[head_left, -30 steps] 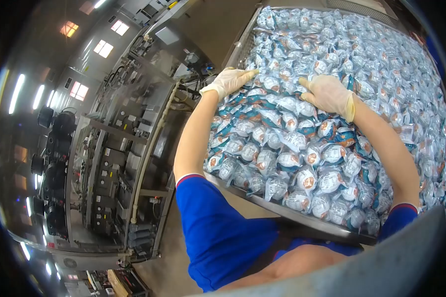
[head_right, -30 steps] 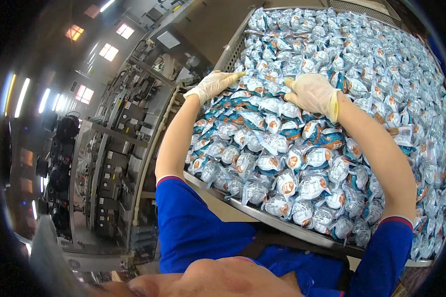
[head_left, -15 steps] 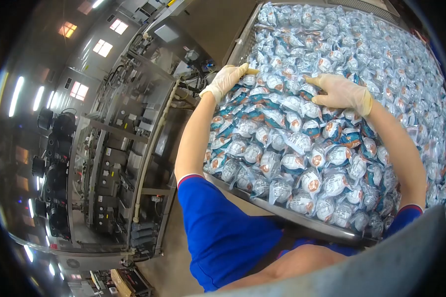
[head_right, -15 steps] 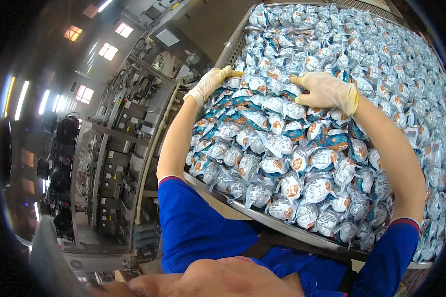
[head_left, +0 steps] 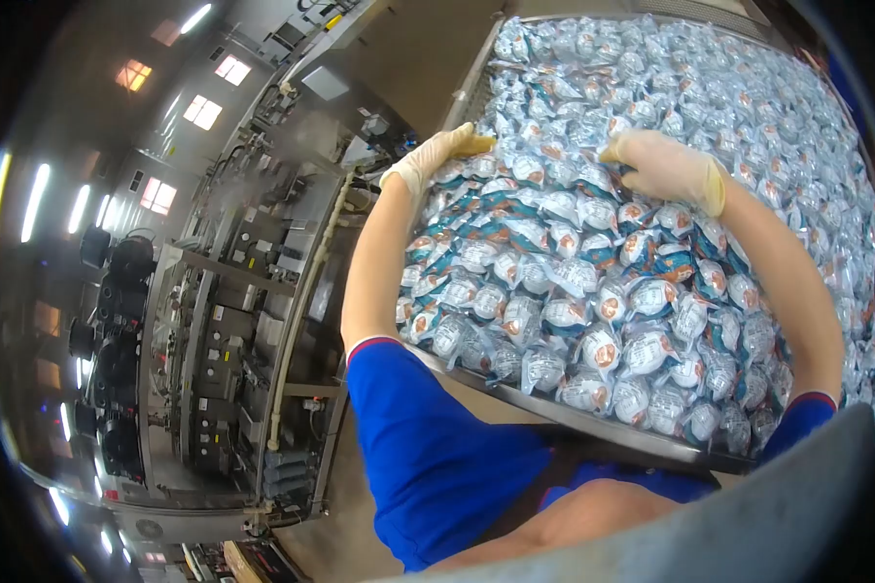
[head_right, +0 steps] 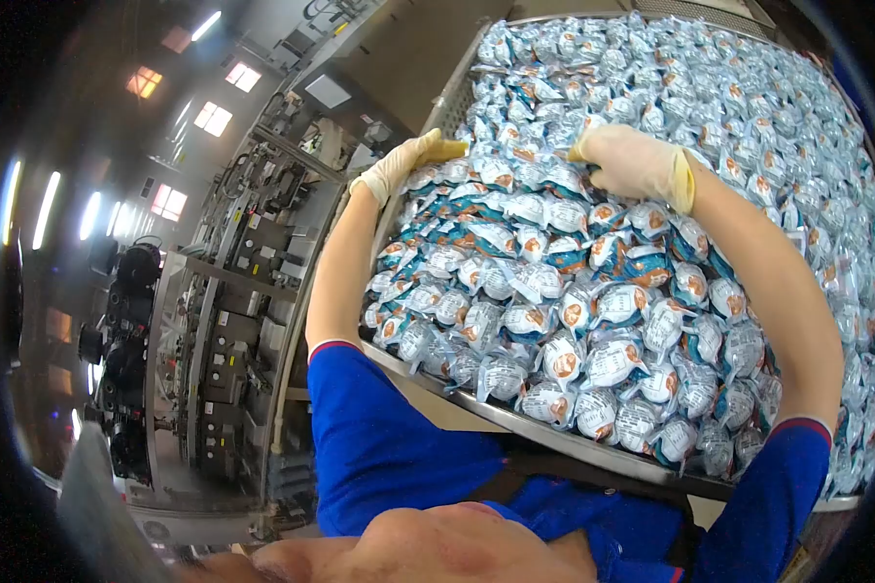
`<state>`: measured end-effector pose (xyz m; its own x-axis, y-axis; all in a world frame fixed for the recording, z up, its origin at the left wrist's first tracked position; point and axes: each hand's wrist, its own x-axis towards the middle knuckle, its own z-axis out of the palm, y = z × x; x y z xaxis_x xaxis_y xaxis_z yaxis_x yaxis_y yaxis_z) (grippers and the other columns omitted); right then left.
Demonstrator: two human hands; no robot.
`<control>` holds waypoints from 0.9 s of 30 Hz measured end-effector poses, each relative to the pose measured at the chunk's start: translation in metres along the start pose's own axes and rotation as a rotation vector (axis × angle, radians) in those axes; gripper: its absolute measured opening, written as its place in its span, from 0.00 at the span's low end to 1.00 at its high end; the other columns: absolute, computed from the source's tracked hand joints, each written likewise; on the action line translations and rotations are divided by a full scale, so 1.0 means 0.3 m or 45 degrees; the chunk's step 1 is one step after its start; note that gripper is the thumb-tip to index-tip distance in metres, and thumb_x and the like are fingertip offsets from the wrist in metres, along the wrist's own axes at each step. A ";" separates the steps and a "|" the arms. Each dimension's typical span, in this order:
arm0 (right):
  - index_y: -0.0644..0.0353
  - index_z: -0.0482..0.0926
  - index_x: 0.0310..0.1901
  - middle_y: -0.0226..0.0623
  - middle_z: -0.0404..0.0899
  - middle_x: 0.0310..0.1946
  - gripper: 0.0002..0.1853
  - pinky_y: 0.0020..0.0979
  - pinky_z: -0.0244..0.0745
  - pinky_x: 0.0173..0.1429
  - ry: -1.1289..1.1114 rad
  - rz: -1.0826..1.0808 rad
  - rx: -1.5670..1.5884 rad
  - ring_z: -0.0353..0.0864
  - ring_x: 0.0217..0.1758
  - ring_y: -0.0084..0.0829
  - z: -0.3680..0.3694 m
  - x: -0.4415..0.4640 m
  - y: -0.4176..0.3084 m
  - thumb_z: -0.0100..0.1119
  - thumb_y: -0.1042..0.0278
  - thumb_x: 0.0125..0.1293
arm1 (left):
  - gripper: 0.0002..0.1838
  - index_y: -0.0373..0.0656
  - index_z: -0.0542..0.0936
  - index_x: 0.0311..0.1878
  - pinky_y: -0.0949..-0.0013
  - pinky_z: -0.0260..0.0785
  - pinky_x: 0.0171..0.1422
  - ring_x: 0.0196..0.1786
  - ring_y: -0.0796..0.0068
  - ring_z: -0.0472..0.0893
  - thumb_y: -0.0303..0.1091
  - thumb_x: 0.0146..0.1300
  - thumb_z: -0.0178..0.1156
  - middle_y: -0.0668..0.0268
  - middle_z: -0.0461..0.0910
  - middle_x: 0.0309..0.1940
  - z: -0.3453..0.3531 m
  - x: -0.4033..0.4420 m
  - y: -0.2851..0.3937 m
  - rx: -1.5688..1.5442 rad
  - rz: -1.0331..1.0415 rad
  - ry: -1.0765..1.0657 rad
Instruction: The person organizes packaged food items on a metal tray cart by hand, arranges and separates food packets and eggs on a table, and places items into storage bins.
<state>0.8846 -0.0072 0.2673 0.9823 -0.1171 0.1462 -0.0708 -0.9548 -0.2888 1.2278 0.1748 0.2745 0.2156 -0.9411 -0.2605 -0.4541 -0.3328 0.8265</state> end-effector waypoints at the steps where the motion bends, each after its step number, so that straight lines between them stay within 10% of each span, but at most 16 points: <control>1: 0.65 0.81 0.57 0.50 0.82 0.50 0.23 0.43 0.75 0.64 -0.012 -0.010 -0.046 0.80 0.57 0.50 0.003 0.000 -0.005 0.62 0.78 0.57 | 0.37 0.39 0.74 0.72 0.66 0.57 0.78 0.71 0.66 0.73 0.62 0.76 0.49 0.59 0.76 0.68 -0.024 0.009 0.018 -0.064 0.108 -0.029; 5: 0.64 0.81 0.55 0.47 0.82 0.47 0.21 0.44 0.77 0.60 0.001 -0.043 -0.179 0.82 0.52 0.49 -0.005 -0.016 -0.035 0.62 0.79 0.57 | 0.32 0.36 0.74 0.71 0.66 0.59 0.78 0.71 0.67 0.73 0.46 0.69 0.62 0.59 0.79 0.66 -0.078 -0.105 0.055 0.228 0.183 0.272; 10: 0.64 0.81 0.55 0.46 0.82 0.47 0.22 0.44 0.76 0.61 0.151 -0.086 -0.138 0.81 0.53 0.49 -0.054 -0.023 -0.026 0.61 0.78 0.56 | 0.36 0.58 0.76 0.72 0.54 0.43 0.84 0.83 0.51 0.52 0.47 0.58 0.72 0.50 0.51 0.82 -0.106 -0.184 -0.058 0.897 0.029 0.161; 17: 0.64 0.80 0.58 0.48 0.82 0.52 0.22 0.42 0.74 0.66 0.234 -0.074 -0.155 0.80 0.58 0.48 -0.169 -0.085 -0.056 0.60 0.75 0.60 | 0.31 0.63 0.77 0.70 0.56 0.49 0.83 0.81 0.52 0.56 0.51 0.62 0.68 0.54 0.60 0.80 -0.097 -0.126 0.018 1.182 -0.268 0.144; 22: 0.61 0.78 0.62 0.44 0.82 0.53 0.22 0.40 0.73 0.66 0.440 0.031 -0.165 0.80 0.58 0.44 -0.309 -0.289 -0.066 0.61 0.70 0.67 | 0.23 0.57 0.88 0.55 0.52 0.67 0.69 0.71 0.54 0.72 0.44 0.52 0.72 0.67 0.86 0.55 -0.064 -0.010 0.137 1.569 -0.548 -0.042; 27: 0.59 0.78 0.62 0.42 0.81 0.53 0.20 0.38 0.78 0.54 0.448 0.299 -0.063 0.83 0.49 0.37 -0.435 -0.543 -0.060 0.61 0.66 0.70 | 0.20 0.57 0.88 0.54 0.56 0.68 0.70 0.68 0.56 0.74 0.44 0.57 0.71 0.65 0.77 0.66 0.049 0.049 0.185 2.260 -0.368 0.016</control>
<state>0.7033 -0.0066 0.3722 0.8198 -0.4113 0.3985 -0.3025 -0.9019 -0.3085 1.1931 0.1418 0.3092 0.4497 -0.8500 -0.2742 -0.6922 -0.1377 -0.7084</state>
